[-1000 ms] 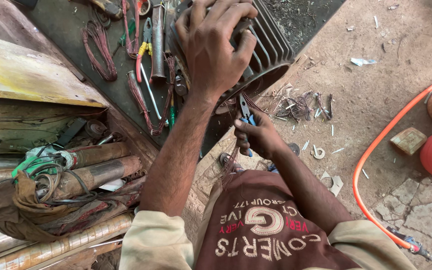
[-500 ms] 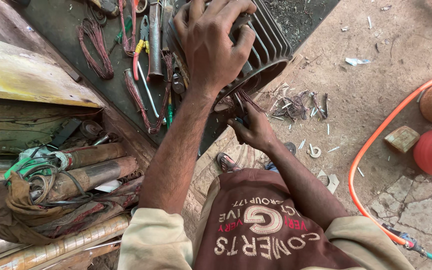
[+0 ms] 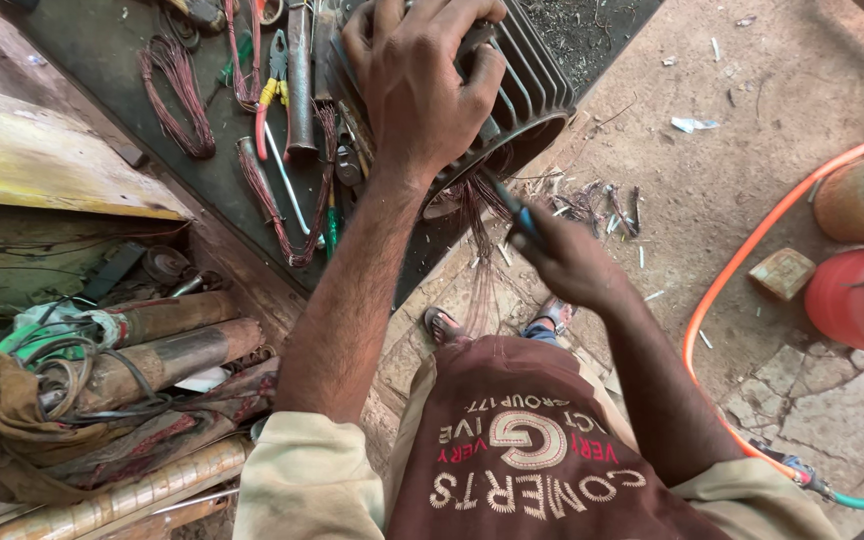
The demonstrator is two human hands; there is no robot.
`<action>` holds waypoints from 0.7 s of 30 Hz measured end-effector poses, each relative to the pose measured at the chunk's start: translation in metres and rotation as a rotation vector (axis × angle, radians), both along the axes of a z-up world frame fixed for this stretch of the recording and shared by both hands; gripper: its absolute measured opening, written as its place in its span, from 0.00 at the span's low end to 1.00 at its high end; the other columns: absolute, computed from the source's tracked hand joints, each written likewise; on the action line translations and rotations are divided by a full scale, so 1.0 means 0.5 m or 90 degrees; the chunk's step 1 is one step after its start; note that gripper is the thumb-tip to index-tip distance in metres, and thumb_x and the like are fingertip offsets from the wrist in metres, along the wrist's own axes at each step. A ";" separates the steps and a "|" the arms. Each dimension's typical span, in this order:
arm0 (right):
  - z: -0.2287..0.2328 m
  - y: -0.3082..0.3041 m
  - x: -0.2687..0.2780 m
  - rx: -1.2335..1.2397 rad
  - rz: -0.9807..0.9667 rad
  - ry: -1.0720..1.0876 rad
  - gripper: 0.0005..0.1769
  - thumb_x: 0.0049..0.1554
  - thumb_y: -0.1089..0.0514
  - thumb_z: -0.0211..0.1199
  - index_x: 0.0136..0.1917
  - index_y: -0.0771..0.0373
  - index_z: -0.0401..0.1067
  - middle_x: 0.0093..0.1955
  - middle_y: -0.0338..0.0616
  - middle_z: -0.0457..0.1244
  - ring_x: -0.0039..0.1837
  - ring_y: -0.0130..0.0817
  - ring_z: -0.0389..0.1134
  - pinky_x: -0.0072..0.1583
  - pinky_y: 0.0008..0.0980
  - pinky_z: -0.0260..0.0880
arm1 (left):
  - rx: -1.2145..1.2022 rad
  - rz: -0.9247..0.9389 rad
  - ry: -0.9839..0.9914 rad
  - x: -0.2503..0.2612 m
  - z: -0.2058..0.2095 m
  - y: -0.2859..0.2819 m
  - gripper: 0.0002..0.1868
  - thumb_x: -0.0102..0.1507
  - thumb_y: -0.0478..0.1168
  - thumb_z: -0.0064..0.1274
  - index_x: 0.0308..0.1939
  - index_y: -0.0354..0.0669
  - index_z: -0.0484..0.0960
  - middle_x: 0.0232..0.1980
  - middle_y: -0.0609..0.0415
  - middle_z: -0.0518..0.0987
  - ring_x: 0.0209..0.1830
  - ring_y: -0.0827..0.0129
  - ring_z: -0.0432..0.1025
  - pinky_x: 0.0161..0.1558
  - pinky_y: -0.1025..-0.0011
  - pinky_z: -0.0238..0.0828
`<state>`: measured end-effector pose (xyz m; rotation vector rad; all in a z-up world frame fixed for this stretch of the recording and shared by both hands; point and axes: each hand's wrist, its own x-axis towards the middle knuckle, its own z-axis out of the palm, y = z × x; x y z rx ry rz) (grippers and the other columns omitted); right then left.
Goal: The person uses a screwdriver and pliers to pry and cut copper windings from a motor stator. They repeatedly pull and twist the wires, then cut them with pliers, leaving bundles of stripped copper on the workbench.
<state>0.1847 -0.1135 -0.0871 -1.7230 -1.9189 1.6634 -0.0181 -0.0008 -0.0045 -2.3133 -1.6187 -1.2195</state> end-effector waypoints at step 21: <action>0.005 0.056 -0.007 0.062 0.032 0.073 0.22 0.64 0.51 0.54 0.69 0.58 0.68 0.47 0.46 0.71 0.45 0.33 0.72 0.52 0.40 0.75 | 0.043 -0.010 0.006 -0.001 -0.010 0.003 0.12 0.64 0.41 0.56 0.51 0.53 0.85 0.47 0.64 0.85 0.48 0.71 0.75 0.67 0.48 0.48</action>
